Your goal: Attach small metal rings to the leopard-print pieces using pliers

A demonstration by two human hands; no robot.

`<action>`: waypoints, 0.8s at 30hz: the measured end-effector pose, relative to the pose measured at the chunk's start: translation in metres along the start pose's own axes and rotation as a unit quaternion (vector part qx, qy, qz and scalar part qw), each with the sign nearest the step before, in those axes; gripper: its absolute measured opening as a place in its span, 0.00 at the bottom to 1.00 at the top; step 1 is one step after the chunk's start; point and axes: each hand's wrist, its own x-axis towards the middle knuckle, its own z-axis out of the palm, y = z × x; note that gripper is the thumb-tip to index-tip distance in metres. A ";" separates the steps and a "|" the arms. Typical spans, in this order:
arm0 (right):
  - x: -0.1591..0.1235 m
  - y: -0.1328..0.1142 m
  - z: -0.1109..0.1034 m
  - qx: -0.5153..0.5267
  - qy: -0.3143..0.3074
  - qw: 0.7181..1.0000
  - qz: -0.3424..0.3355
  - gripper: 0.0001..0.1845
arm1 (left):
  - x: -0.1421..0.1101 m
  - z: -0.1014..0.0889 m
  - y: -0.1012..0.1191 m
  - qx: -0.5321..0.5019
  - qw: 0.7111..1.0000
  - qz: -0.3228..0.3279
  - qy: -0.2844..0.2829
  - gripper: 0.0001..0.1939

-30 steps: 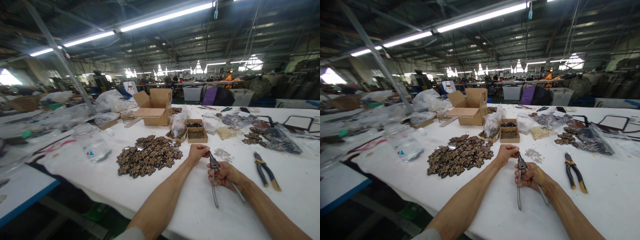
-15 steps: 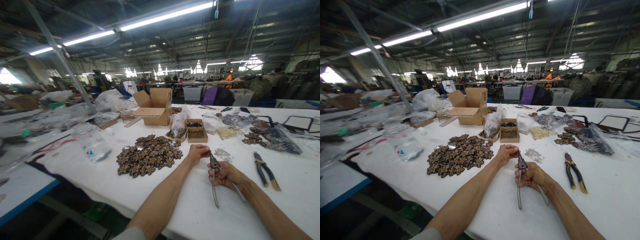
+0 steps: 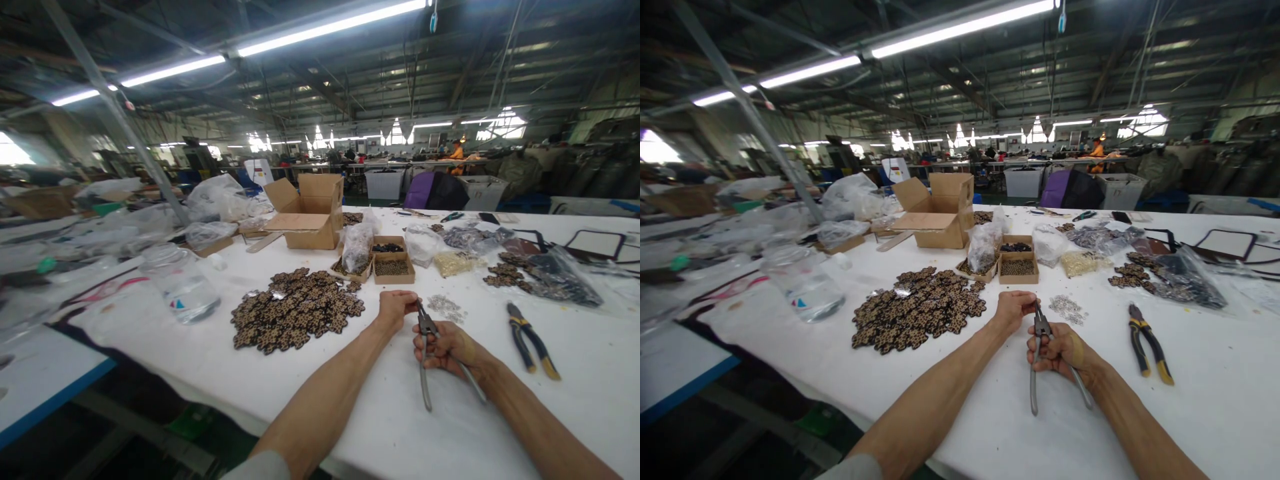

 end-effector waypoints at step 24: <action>-0.014 -0.014 0.023 0.012 -0.023 1.000 -0.012 0.30 | -0.003 -0.017 0.017 -0.016 0.991 -0.014 -0.132 0.21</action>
